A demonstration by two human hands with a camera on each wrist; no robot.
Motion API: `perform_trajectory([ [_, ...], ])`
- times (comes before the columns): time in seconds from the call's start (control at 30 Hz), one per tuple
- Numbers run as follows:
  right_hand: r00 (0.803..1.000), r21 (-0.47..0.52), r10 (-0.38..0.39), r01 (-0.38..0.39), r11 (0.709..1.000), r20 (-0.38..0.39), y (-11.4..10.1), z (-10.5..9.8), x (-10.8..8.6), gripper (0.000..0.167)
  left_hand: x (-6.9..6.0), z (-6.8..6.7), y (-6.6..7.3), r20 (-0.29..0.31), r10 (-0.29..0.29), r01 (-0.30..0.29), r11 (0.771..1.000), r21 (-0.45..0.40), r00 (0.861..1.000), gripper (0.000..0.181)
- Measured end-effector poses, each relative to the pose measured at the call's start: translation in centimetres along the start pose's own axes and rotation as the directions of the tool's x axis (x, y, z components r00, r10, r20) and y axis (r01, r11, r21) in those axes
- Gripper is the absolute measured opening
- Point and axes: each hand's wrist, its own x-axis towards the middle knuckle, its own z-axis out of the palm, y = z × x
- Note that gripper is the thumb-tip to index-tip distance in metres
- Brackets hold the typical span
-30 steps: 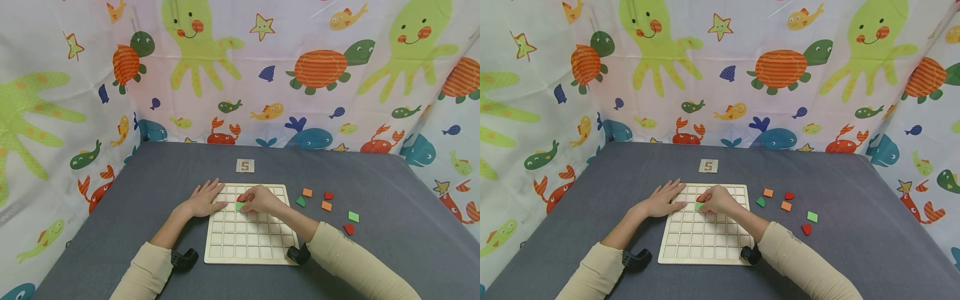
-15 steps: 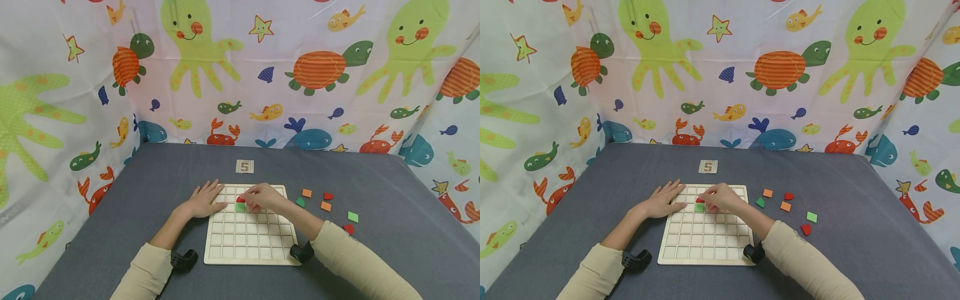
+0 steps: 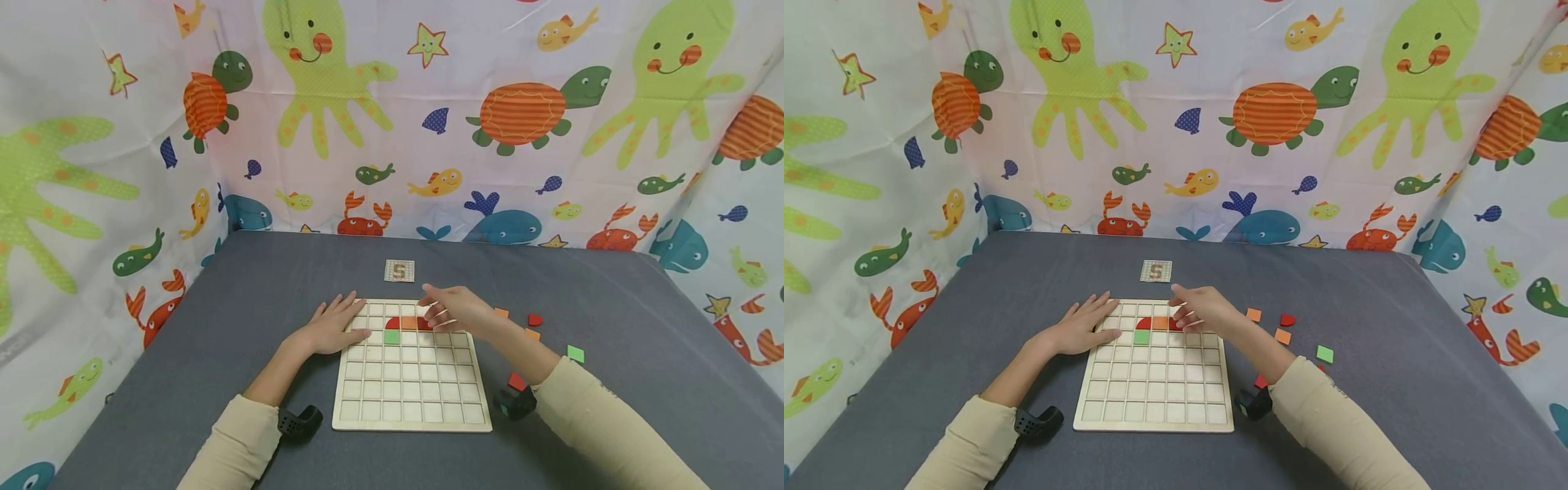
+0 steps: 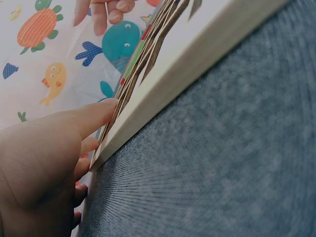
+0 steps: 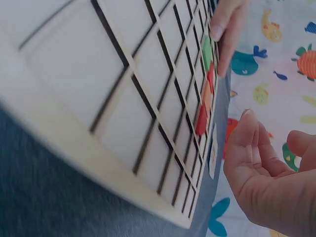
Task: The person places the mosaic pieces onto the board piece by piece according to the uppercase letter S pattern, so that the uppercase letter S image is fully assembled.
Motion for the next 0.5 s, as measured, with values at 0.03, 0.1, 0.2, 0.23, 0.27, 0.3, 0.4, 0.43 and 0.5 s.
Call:
perform_trajectory([
  [0.03, 1.0, -0.004, -0.006, 0.006, 1.0, -0.001, 0.0, -0.3, -0.1, 0.055, 0.0, 0.0, 0.1, 0.001, -0.001, 0.001, 1.0, 0.0, 1.0, 0.07],
  [0.1, 1.0, -0.012, -0.016, 0.016, 1.0, -0.002, 0.0, -0.9, -0.3, 0.056, -0.1, 0.0, 0.1, 0.001, 0.001, -0.001, 1.0, -0.001, 1.0, 0.07],
  [0.2, 1.0, -0.012, -0.013, 0.013, 1.0, -0.001, 0.1, -1.8, -0.6, 0.056, -0.1, 0.0, 0.2, -0.002, 0.0, 0.0, 1.0, 0.0, 1.0, 0.07],
  [0.23, 1.0, -0.001, -0.006, 0.006, 1.0, 0.0, 0.2, -2.1, -0.6, 0.057, -0.1, 0.0, 0.2, -0.004, 0.001, -0.001, 1.0, -0.002, 1.0, 0.07],
  [0.27, 1.0, 0.013, 0.0, 0.0, 1.0, 0.004, 0.3, -2.4, -0.7, 0.057, -0.1, 0.0, 0.2, -0.005, 0.002, -0.002, 1.0, -0.004, 1.0, 0.07],
  [0.3, 1.0, 0.024, 0.008, -0.008, 1.0, 0.006, 0.4, -2.7, -0.8, 0.057, -0.1, 0.0, 0.2, -0.005, 0.002, -0.002, 1.0, -0.006, 1.0, 0.07],
  [0.4, 1.0, 0.049, 0.024, -0.025, 0.998, 0.016, 1.0, -3.5, -1.1, 0.058, -0.1, 0.0, 0.1, -0.007, 0.005, -0.005, 1.0, -0.008, 1.0, 0.07],
  [0.43, 0.999, 0.047, 0.031, -0.032, 0.998, 0.014, 1.2, -3.7, -1.2, 0.059, -0.1, 0.0, 0.1, -0.008, 0.006, -0.006, 1.0, -0.008, 1.0, 0.07],
  [0.5, 0.999, 0.037, 0.044, -0.044, 0.998, 0.004, 1.6, -4.2, -1.4, 0.061, -0.1, 0.0, 0.1, -0.007, 0.004, -0.004, 1.0, -0.007, 1.0, 0.07],
])
